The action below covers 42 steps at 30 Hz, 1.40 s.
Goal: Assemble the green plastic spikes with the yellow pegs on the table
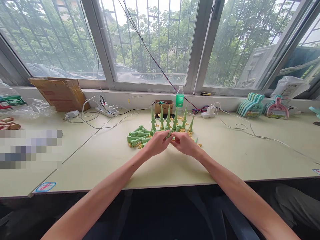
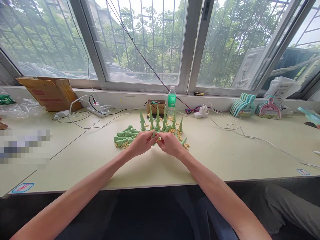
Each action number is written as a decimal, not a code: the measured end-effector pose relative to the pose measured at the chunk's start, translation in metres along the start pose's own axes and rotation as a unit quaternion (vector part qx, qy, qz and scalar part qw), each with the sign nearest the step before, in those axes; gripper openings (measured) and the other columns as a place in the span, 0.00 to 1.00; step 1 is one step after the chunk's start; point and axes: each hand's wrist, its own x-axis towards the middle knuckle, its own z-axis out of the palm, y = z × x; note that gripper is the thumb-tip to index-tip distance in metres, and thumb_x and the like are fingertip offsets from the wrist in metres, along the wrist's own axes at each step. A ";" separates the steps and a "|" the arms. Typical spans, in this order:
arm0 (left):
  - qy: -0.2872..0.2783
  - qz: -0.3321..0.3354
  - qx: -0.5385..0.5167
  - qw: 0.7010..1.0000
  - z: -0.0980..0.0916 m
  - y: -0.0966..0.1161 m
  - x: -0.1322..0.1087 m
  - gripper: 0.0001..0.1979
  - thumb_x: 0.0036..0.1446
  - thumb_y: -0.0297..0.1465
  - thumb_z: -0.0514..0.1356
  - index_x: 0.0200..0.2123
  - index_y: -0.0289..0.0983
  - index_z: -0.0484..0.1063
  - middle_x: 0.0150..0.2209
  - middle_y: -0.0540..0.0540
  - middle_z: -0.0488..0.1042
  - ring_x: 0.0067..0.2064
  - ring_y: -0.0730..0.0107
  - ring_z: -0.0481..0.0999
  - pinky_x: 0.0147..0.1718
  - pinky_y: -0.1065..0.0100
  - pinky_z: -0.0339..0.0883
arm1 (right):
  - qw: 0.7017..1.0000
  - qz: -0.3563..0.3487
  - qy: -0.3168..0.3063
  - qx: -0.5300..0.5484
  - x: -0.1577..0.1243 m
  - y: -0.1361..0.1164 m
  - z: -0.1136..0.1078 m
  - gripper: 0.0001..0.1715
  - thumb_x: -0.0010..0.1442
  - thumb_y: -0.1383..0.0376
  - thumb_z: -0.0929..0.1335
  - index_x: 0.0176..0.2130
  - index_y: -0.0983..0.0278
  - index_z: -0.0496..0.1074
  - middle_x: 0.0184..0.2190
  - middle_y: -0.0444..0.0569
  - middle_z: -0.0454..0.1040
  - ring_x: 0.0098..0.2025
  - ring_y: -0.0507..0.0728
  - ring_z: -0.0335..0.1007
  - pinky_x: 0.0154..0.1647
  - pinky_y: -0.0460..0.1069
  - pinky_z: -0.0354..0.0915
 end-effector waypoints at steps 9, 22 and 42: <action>-0.008 -0.008 -0.012 1.000 0.000 -0.001 -0.001 0.15 0.64 0.38 0.50 0.29 0.36 0.66 0.19 0.54 0.62 0.21 0.77 0.59 0.24 0.72 0.54 | 1.000 0.002 0.006 -0.013 0.001 0.004 0.003 0.07 0.53 0.72 0.63 0.27 0.63 0.59 0.21 0.40 0.62 0.23 0.49 0.56 0.27 0.44 0.53; -0.010 0.002 -0.010 1.000 0.001 -0.001 -0.001 0.15 0.64 0.37 0.50 0.27 0.36 0.64 0.21 0.53 0.62 0.22 0.77 0.57 0.23 0.72 0.51 | 1.000 -0.002 0.005 -0.003 0.001 0.001 0.002 0.06 0.53 0.72 0.63 0.27 0.63 0.60 0.21 0.40 0.63 0.23 0.49 0.56 0.26 0.44 0.53; -0.055 0.013 0.013 0.998 0.001 -0.001 -0.002 0.15 0.61 0.32 0.52 0.22 0.37 0.55 0.19 0.53 0.60 0.22 0.75 0.55 0.23 0.70 0.51 | 0.997 0.019 -0.061 -0.035 -0.001 -0.006 -0.001 0.08 0.54 0.70 0.66 0.25 0.64 0.62 0.21 0.42 0.65 0.23 0.49 0.57 0.25 0.44 0.51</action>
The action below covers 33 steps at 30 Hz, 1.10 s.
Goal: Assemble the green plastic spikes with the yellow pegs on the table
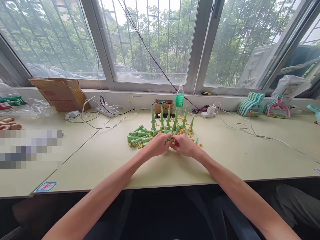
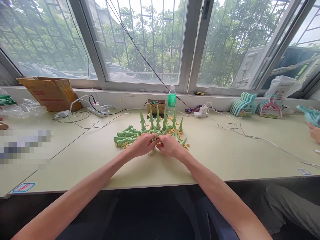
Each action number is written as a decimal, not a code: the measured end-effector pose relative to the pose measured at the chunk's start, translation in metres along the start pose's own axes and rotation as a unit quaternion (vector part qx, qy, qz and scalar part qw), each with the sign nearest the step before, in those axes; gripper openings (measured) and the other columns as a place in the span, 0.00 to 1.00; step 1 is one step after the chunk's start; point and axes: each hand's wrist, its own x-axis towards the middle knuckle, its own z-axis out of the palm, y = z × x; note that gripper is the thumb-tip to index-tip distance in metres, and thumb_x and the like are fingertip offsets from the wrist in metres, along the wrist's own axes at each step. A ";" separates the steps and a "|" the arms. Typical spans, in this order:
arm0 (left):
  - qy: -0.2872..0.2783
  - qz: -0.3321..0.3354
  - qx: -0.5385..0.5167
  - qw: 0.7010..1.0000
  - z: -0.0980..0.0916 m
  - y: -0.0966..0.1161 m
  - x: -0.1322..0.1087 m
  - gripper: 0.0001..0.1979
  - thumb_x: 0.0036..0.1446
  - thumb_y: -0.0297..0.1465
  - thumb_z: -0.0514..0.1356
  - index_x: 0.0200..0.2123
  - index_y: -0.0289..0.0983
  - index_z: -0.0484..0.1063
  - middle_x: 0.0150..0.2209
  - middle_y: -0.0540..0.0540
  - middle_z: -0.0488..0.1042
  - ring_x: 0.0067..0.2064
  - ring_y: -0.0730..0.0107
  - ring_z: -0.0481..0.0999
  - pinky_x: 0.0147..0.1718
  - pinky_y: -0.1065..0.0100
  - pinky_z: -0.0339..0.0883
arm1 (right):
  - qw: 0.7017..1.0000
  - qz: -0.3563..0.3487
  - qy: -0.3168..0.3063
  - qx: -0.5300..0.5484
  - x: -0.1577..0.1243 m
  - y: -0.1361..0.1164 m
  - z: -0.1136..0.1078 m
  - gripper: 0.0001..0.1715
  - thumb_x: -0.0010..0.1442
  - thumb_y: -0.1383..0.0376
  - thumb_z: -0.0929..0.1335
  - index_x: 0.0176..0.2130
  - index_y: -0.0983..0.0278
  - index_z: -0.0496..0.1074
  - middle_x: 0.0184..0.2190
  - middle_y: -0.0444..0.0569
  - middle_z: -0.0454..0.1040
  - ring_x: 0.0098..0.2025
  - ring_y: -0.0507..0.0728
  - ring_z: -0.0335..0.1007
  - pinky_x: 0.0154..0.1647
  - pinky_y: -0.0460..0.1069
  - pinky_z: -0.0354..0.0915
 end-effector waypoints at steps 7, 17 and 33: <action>-0.008 -0.002 -0.011 1.000 -0.001 0.000 0.000 0.14 0.60 0.31 0.51 0.22 0.37 0.55 0.20 0.53 0.60 0.23 0.74 0.55 0.23 0.70 0.51 | 1.000 -0.005 0.003 0.004 0.000 -0.001 0.000 0.10 0.56 0.70 0.64 0.24 0.64 0.61 0.20 0.42 0.63 0.22 0.49 0.55 0.25 0.44 0.51; 0.020 0.003 -0.023 1.000 0.000 -0.001 0.001 0.15 0.63 0.33 0.50 0.23 0.36 0.57 0.21 0.53 0.61 0.23 0.76 0.56 0.25 0.72 0.52 | 0.999 -0.015 0.039 0.002 0.003 0.004 0.002 0.08 0.53 0.71 0.65 0.25 0.63 0.61 0.21 0.41 0.64 0.23 0.49 0.56 0.25 0.44 0.52; 0.029 -0.001 -0.028 0.999 0.000 0.000 0.000 0.14 0.63 0.36 0.50 0.27 0.37 0.64 0.21 0.53 0.62 0.23 0.76 0.58 0.24 0.72 0.53 | 0.997 -0.025 0.071 -0.010 0.003 0.004 0.002 0.08 0.49 0.72 0.65 0.23 0.63 0.60 0.21 0.41 0.62 0.24 0.49 0.56 0.27 0.44 0.52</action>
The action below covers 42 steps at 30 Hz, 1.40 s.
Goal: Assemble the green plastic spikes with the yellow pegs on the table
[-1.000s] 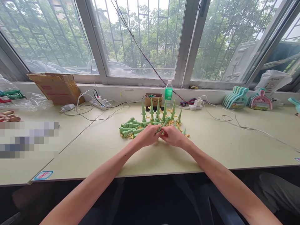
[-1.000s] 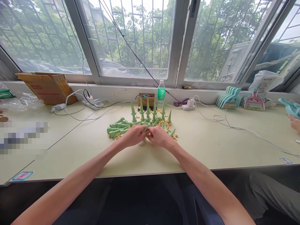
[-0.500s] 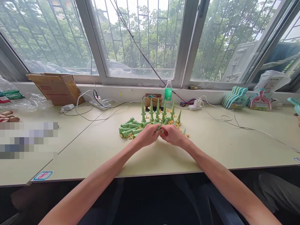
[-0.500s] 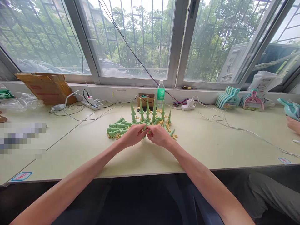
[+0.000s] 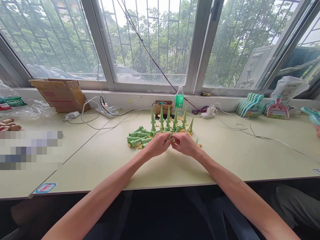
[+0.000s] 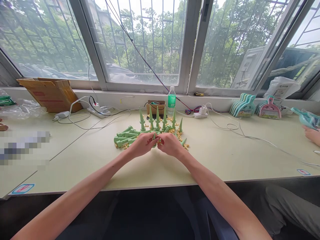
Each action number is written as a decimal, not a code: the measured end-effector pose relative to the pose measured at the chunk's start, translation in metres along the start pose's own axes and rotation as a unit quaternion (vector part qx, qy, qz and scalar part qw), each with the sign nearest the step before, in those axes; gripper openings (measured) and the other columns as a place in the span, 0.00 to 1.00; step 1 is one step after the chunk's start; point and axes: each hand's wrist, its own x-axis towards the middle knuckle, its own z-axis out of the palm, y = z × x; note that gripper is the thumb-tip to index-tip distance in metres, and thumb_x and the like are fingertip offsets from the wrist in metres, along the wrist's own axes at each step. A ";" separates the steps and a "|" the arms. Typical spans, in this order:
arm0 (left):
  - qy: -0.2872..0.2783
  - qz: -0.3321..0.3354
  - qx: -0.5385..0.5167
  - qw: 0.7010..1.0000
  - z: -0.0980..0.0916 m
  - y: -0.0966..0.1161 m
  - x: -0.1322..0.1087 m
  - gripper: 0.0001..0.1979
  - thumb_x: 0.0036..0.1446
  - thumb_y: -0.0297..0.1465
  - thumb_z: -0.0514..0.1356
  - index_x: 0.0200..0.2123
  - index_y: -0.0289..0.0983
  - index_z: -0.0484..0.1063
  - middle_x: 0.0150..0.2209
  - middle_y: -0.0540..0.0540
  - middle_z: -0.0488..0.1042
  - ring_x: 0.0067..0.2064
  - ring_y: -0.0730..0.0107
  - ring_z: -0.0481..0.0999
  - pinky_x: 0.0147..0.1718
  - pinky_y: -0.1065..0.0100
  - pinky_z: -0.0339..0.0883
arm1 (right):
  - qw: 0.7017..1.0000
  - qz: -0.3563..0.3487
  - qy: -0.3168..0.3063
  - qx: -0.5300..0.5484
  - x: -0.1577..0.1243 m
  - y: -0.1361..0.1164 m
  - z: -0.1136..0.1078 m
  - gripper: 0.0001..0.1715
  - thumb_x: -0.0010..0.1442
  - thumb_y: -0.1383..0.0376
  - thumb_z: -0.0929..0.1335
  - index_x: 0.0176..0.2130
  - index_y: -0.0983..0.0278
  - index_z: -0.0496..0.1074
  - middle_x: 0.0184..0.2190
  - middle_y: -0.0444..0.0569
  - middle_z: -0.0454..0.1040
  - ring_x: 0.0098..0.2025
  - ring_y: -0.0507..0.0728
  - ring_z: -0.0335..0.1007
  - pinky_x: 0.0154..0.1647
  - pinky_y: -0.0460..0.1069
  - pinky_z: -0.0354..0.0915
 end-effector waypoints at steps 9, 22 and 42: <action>0.015 0.004 -0.002 1.000 0.001 -0.002 0.000 0.14 0.63 0.37 0.51 0.27 0.36 0.65 0.21 0.52 0.63 0.23 0.76 0.58 0.24 0.72 0.55 | 1.000 0.000 0.009 -0.004 -0.001 0.001 0.000 0.06 0.49 0.72 0.65 0.24 0.64 0.63 0.22 0.42 0.62 0.25 0.50 0.57 0.28 0.45 0.53; 0.009 -0.053 -0.083 0.995 -0.003 0.007 0.002 0.11 0.61 0.36 0.53 0.30 0.36 0.67 0.20 0.53 0.68 0.20 0.77 0.65 0.23 0.74 0.60 | 0.999 -0.006 0.033 0.025 0.001 0.002 0.000 0.10 0.53 0.75 0.65 0.34 0.64 0.74 0.29 0.43 0.61 0.27 0.48 0.57 0.31 0.44 0.57; 0.017 -0.021 -0.026 0.999 -0.002 0.005 0.001 0.11 0.60 0.35 0.55 0.28 0.36 0.68 0.19 0.54 0.63 0.21 0.77 0.60 0.23 0.73 0.57 | 0.999 -0.013 0.011 0.036 0.000 0.001 -0.002 0.07 0.53 0.74 0.67 0.31 0.65 0.74 0.30 0.43 0.61 0.28 0.48 0.57 0.31 0.45 0.56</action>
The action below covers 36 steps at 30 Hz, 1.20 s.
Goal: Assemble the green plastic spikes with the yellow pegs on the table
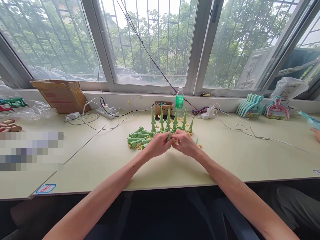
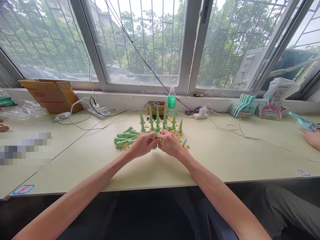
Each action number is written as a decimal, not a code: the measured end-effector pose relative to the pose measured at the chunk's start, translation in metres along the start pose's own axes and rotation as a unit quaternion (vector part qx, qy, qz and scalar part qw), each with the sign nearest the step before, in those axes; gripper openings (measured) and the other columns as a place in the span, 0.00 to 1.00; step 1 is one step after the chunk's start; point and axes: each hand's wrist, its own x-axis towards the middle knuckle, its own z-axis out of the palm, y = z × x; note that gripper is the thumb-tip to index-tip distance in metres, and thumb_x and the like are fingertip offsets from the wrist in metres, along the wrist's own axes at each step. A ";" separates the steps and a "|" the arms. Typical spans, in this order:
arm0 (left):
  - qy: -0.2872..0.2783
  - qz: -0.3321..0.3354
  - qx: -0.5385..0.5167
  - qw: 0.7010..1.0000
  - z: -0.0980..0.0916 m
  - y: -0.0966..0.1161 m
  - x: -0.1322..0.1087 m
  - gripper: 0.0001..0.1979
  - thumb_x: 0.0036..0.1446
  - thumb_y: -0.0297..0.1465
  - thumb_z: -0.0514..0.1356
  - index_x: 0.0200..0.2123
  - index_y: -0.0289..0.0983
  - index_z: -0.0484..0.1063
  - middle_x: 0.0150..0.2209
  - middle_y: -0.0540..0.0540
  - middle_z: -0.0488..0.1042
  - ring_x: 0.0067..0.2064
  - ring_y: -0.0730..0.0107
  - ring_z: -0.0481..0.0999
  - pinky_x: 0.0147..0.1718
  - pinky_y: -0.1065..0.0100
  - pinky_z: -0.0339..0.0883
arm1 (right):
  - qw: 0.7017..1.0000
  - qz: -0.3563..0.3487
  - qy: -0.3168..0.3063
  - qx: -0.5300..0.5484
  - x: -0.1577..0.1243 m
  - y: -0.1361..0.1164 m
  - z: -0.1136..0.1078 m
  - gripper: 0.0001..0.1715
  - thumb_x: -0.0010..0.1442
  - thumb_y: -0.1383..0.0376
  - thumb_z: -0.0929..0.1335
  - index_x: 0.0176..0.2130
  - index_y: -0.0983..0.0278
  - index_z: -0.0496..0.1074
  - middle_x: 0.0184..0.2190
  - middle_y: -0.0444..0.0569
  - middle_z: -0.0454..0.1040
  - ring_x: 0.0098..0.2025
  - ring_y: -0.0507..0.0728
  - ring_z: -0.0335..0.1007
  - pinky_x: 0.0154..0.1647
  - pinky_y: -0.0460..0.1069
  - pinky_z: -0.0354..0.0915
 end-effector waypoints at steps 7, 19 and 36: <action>0.003 0.040 0.039 0.998 0.002 -0.004 0.000 0.11 0.60 0.33 0.54 0.26 0.36 0.66 0.19 0.54 0.61 0.21 0.78 0.59 0.23 0.73 0.54 | 1.000 0.002 -0.009 0.000 -0.001 0.000 0.001 0.05 0.54 0.74 0.67 0.30 0.65 0.72 0.31 0.44 0.62 0.28 0.48 0.57 0.30 0.45 0.57; -0.018 0.048 0.046 0.998 0.003 -0.004 0.000 0.12 0.60 0.33 0.53 0.25 0.36 0.63 0.19 0.54 0.60 0.22 0.77 0.58 0.22 0.72 0.50 | 1.000 0.006 -0.026 -0.002 -0.002 0.002 0.002 0.05 0.54 0.73 0.67 0.28 0.65 0.71 0.31 0.45 0.63 0.27 0.48 0.59 0.30 0.45 0.57; -0.046 0.034 0.040 0.998 -0.001 0.003 0.000 0.12 0.59 0.31 0.53 0.24 0.37 0.60 0.20 0.54 0.62 0.22 0.77 0.57 0.23 0.72 0.52 | 0.999 -0.004 -0.045 -0.028 -0.003 0.004 0.000 0.05 0.55 0.71 0.67 0.27 0.65 0.69 0.30 0.45 0.64 0.29 0.49 0.60 0.30 0.45 0.57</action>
